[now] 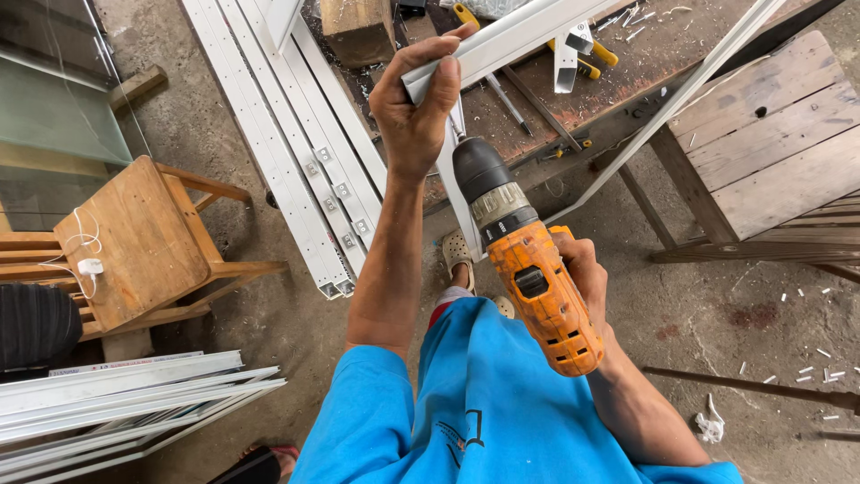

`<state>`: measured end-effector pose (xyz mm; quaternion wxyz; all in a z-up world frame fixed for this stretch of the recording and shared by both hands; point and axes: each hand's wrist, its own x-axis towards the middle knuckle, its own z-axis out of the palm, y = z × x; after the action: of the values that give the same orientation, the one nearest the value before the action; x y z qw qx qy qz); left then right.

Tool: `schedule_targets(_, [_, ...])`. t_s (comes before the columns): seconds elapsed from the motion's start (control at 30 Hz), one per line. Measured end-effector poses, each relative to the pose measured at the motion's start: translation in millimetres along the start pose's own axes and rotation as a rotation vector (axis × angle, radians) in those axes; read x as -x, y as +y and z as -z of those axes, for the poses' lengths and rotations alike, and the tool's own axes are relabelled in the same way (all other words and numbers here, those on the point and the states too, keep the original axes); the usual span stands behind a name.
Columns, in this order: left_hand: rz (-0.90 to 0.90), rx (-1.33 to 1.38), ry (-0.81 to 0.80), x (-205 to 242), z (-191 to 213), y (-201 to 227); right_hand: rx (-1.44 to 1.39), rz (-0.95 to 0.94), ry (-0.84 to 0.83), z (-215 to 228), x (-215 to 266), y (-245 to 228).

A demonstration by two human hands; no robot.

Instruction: The person assembles a white aluminum window frame by drilling pilot holes and inserting rivets. They use a cordless drill and a rivet gun to secure the frame corners, repeatedly flipping the frame to access different sides.

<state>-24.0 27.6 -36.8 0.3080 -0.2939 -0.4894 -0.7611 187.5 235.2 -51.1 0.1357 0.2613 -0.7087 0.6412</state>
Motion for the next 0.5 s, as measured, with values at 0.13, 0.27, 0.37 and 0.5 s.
schedule_targets(0.13, [-0.005,-0.02,-0.01,0.8,1.6,3.4,0.068,-0.018,0.005,-2.8,-3.5,-8.1])
schedule_targets(0.27, [-0.011,-0.04,-0.004,-1.0,1.6,3.4,0.075,-0.027,0.029,-4.2,-4.6,-9.3])
schedule_targets(0.37, [-0.04,-0.049,0.003,-0.8,0.1,1.5,0.026,-0.038,0.047,-6.3,-3.2,-6.9])
schedule_targets(0.5, [-0.04,-0.072,0.01,-0.3,-0.4,4.5,-0.018,-0.021,0.046,-4.5,-0.3,-1.4])
